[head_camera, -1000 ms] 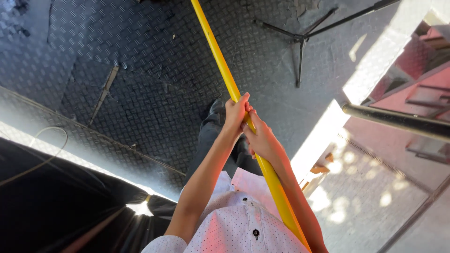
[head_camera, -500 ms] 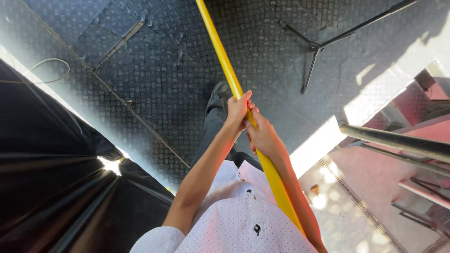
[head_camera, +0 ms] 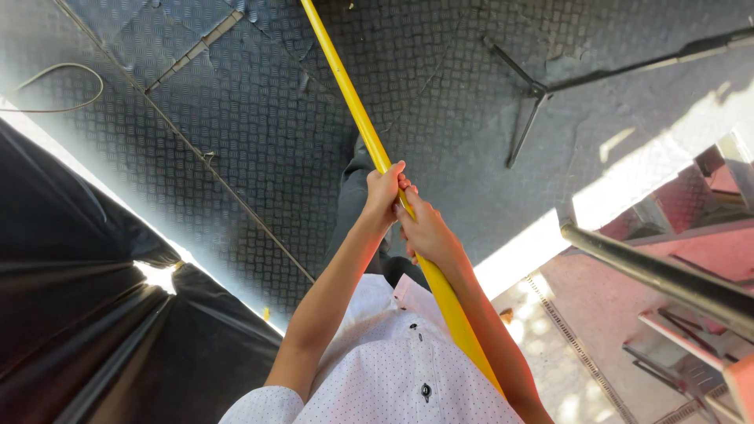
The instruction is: Mopping a diamond-plate floor in a restaurant bar area.
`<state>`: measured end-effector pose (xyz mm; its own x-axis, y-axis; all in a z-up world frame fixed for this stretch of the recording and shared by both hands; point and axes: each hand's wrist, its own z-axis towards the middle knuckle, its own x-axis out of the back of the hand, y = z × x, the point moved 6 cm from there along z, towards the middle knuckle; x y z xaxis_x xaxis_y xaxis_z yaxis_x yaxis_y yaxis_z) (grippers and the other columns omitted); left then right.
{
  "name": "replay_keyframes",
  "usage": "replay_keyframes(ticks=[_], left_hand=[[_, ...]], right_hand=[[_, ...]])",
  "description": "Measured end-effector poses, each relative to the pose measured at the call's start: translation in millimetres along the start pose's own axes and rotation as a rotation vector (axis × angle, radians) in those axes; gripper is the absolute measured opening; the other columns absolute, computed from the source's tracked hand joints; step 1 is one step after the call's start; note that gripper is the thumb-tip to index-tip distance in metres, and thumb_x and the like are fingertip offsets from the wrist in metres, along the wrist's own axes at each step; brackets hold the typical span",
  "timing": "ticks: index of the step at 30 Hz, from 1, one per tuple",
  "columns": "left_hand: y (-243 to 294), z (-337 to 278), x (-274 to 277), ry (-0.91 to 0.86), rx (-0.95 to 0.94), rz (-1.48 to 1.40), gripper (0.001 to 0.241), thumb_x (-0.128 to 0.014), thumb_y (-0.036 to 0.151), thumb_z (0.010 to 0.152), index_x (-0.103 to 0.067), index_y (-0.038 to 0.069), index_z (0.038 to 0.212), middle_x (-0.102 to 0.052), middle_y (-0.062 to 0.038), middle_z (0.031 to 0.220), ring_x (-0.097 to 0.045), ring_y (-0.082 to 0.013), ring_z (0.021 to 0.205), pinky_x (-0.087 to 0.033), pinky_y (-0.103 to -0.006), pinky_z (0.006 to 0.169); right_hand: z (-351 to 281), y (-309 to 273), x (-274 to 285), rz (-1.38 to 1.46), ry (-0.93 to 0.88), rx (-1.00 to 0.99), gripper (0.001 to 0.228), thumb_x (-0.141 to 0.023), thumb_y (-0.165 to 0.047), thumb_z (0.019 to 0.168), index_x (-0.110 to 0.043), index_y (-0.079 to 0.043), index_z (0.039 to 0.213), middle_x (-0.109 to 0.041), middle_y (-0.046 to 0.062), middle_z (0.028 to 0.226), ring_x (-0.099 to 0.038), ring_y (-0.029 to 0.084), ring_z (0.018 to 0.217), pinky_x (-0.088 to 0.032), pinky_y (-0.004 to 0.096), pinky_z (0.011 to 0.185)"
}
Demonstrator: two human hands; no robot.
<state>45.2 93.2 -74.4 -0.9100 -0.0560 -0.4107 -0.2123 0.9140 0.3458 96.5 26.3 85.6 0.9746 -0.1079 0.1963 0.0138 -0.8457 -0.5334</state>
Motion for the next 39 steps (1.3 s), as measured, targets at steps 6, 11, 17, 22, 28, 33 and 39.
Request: replay_keyframes(ticks=[6, 11, 17, 22, 28, 33, 39], left_hand=[[89, 60, -56, 0.028, -0.024, -0.024, 0.031, -0.065, 0.017, 0.097, -0.045, 0.006, 0.075, -0.051, -0.007, 0.064, -0.055, -0.0215, 0.054, -0.05, -0.037, 0.049], [183, 135, -109, 0.079, -0.08, -0.031, 0.03, -0.066, 0.016, 0.095, -0.046, 0.005, 0.075, -0.051, -0.007, 0.063, -0.055, -0.0221, 0.051, -0.05, -0.0372, 0.048], [270, 204, -168, 0.106, -0.07, -0.087, 0.031, -0.066, 0.016, 0.096, -0.046, 0.005, 0.075, -0.05, -0.007, 0.062, -0.055, -0.0218, 0.051, -0.051, -0.0369, 0.049], [335, 238, -239, 0.086, -0.117, -0.14, 0.03, -0.065, 0.016, 0.096, -0.045, 0.007, 0.075, -0.049, -0.005, 0.061, -0.055, -0.0207, 0.051, -0.05, -0.0362, 0.048], [369, 289, -331, 0.115, -0.128, -0.312, 0.028, -0.064, 0.015, 0.096, -0.046, 0.006, 0.077, -0.05, -0.005, 0.063, -0.052, -0.0178, 0.053, -0.052, -0.0352, 0.051], [366, 340, -368, 0.186, -0.177, -0.315, 0.022, -0.065, 0.011, 0.094, -0.049, 0.006, 0.078, -0.05, -0.002, 0.066, -0.051, -0.0134, 0.056, -0.05, -0.0342, 0.053], [348, 337, -377, 0.18, -0.151, -0.364, 0.02, -0.063, 0.01, 0.091, -0.047, 0.007, 0.079, -0.048, -0.002, 0.067, -0.049, -0.0128, 0.054, -0.054, -0.0352, 0.055]], right_hand=[[80, -82, 42, 0.024, -0.074, -0.014, 0.054, -0.045, -0.036, 0.105, -0.038, -0.02, 0.156, -0.054, 0.003, 0.07, -0.052, 0.012, 0.044, -0.049, 0.033, 0.039], [167, -169, 85, 0.045, -0.108, 0.017, 0.054, -0.045, -0.037, 0.105, -0.034, -0.023, 0.156, -0.054, 0.003, 0.07, -0.053, 0.012, 0.044, -0.049, 0.032, 0.039], [227, -283, 139, -0.045, -0.125, -0.004, 0.06, -0.045, -0.037, 0.102, -0.027, -0.028, 0.159, -0.055, 0.004, 0.07, -0.054, 0.013, 0.044, -0.051, 0.032, 0.04], [269, -367, 198, -0.137, -0.153, 0.026, 0.061, -0.045, -0.038, 0.102, -0.027, -0.028, 0.159, -0.055, 0.005, 0.069, -0.055, 0.014, 0.043, -0.051, 0.033, 0.039], [322, -422, 283, -0.269, -0.192, 0.009, 0.065, -0.046, -0.037, 0.102, -0.021, -0.031, 0.161, -0.055, 0.005, 0.069, -0.054, 0.015, 0.043, -0.051, 0.034, 0.038], [349, -446, 335, -0.359, -0.238, 0.015, 0.059, -0.046, -0.036, 0.103, -0.028, -0.026, 0.158, -0.058, 0.006, 0.069, -0.057, 0.016, 0.042, -0.05, 0.034, 0.038], [355, -415, 350, -0.304, -0.262, 0.062, 0.062, -0.045, -0.037, 0.102, -0.021, -0.026, 0.159, -0.057, 0.004, 0.071, -0.058, 0.015, 0.044, -0.052, 0.034, 0.038]])
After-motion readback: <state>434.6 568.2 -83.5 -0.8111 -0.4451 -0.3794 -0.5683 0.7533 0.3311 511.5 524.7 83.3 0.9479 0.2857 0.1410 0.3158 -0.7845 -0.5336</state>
